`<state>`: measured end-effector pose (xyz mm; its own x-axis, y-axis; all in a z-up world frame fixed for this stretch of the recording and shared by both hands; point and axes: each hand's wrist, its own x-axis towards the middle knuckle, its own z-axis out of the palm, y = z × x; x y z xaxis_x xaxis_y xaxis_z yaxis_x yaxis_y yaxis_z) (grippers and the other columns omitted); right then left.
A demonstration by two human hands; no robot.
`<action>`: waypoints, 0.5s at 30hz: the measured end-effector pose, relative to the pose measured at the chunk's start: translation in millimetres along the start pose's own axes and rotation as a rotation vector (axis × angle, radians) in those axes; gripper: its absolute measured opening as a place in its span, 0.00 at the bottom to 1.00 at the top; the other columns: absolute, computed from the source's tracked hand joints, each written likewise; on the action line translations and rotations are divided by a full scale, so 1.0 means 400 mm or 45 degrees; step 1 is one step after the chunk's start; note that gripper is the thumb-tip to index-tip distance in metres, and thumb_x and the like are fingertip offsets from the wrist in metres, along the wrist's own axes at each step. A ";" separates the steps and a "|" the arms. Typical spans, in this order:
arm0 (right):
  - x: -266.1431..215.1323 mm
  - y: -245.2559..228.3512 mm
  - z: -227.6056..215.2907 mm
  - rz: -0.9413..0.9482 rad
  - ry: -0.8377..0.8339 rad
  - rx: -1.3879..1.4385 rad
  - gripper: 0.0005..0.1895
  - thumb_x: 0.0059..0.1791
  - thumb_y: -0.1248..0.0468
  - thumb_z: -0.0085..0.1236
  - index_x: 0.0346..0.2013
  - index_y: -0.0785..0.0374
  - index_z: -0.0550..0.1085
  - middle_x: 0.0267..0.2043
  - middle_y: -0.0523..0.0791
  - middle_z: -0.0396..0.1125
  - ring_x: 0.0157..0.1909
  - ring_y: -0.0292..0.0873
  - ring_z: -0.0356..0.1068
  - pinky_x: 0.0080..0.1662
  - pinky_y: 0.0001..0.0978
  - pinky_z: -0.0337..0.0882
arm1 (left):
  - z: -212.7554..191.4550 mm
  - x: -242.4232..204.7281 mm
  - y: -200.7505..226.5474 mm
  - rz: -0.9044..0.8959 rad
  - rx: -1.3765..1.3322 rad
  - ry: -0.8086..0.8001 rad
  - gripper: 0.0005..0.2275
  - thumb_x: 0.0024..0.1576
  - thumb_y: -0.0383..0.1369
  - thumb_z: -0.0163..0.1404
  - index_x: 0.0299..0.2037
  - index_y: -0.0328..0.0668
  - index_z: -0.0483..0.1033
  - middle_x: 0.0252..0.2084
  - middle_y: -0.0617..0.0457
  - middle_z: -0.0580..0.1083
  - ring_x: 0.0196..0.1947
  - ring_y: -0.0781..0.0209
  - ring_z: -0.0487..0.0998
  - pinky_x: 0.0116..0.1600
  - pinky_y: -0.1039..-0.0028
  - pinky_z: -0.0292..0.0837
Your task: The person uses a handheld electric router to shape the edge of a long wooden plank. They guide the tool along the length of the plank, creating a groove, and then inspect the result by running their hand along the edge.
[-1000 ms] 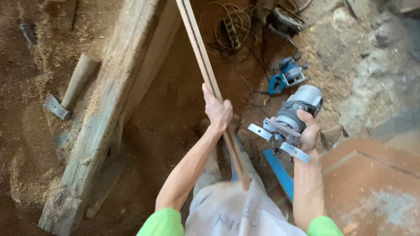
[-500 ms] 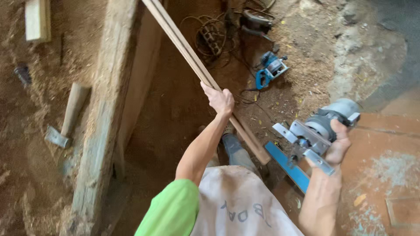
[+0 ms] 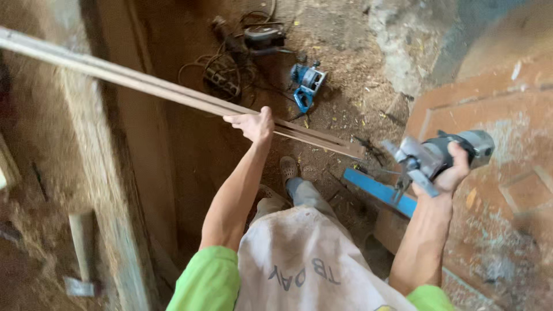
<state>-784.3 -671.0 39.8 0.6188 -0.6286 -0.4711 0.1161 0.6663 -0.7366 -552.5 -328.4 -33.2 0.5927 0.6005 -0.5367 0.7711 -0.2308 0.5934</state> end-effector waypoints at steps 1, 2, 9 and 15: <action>-0.001 0.001 -0.024 0.046 0.116 0.076 0.23 0.46 0.52 0.60 0.51 0.60 0.71 0.45 0.45 0.70 0.47 0.49 0.73 0.50 0.46 0.76 | 0.003 0.013 0.002 0.028 0.099 0.019 0.58 0.45 0.33 0.65 0.72 0.38 0.20 0.69 0.25 0.51 0.59 0.29 0.68 0.64 0.56 0.68; -0.011 0.008 -0.043 0.092 0.229 0.155 0.23 0.44 0.50 0.60 0.47 0.59 0.71 0.43 0.44 0.70 0.46 0.49 0.73 0.48 0.47 0.76 | 0.008 0.033 0.008 0.004 0.138 -0.006 0.59 0.45 0.34 0.65 0.73 0.37 0.19 0.68 0.26 0.53 0.59 0.30 0.69 0.64 0.56 0.70; -0.188 0.153 0.050 0.295 0.080 0.191 0.18 0.50 0.51 0.60 0.47 0.58 0.71 0.39 0.42 0.70 0.37 0.44 0.72 0.42 0.40 0.74 | 0.092 0.091 0.040 -0.077 0.038 0.012 0.61 0.44 0.39 0.66 0.75 0.39 0.20 0.67 0.29 0.60 0.60 0.33 0.72 0.66 0.55 0.69; -0.179 0.266 0.337 0.716 -0.159 0.084 0.20 0.47 0.51 0.55 0.43 0.65 0.71 0.35 0.48 0.72 0.35 0.48 0.75 0.44 0.42 0.77 | 0.024 0.170 0.073 0.036 -0.109 -0.011 0.64 0.40 0.49 0.70 0.74 0.43 0.24 0.72 0.30 0.47 0.66 0.34 0.63 0.68 0.54 0.64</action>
<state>-711.4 -501.0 60.8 0.6861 -0.1215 -0.7173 -0.2113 0.9102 -0.3562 -487.6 -301.5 -58.2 0.6160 0.5880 -0.5242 0.7318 -0.1810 0.6570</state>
